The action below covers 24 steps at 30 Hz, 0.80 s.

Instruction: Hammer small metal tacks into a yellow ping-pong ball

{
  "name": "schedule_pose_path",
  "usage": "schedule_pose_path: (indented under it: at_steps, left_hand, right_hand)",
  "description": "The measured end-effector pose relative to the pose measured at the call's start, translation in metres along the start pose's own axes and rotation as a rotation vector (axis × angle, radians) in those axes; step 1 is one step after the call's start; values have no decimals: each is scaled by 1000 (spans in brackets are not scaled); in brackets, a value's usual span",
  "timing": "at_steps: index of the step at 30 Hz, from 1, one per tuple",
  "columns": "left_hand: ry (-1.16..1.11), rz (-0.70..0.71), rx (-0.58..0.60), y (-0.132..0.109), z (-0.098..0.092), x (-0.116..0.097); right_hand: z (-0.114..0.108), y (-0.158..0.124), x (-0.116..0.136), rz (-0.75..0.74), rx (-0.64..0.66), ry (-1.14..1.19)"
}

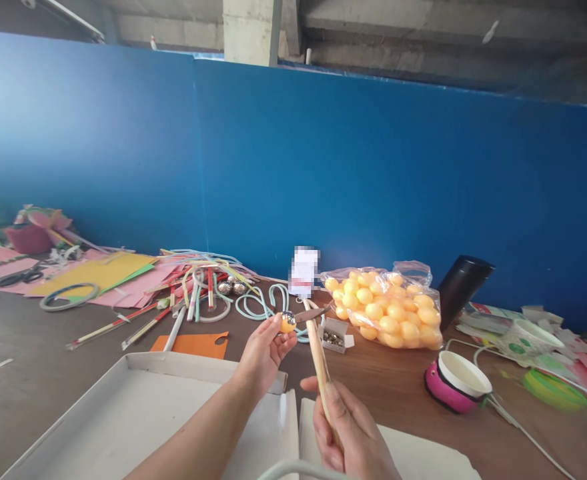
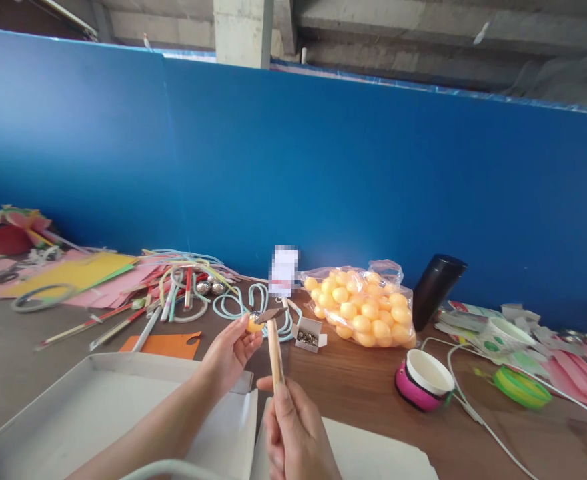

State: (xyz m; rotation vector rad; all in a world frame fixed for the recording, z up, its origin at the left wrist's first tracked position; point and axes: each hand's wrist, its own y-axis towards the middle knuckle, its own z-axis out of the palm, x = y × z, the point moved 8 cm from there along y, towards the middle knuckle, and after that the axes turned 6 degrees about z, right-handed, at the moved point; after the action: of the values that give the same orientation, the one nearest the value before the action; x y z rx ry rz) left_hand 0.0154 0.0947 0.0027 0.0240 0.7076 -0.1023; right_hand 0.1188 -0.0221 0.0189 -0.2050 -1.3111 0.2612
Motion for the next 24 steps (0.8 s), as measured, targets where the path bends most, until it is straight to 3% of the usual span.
schedule_pose_path:
  at_steps: [17,24]
  left_hand:
    - [-32,0,87,-2,5,1]
    - [-33,-12,78,-2,4,3]
  right_hand:
    - [2,0,-3,-35,-15,-53]
    - [2,3,-8,24,-14,-82]
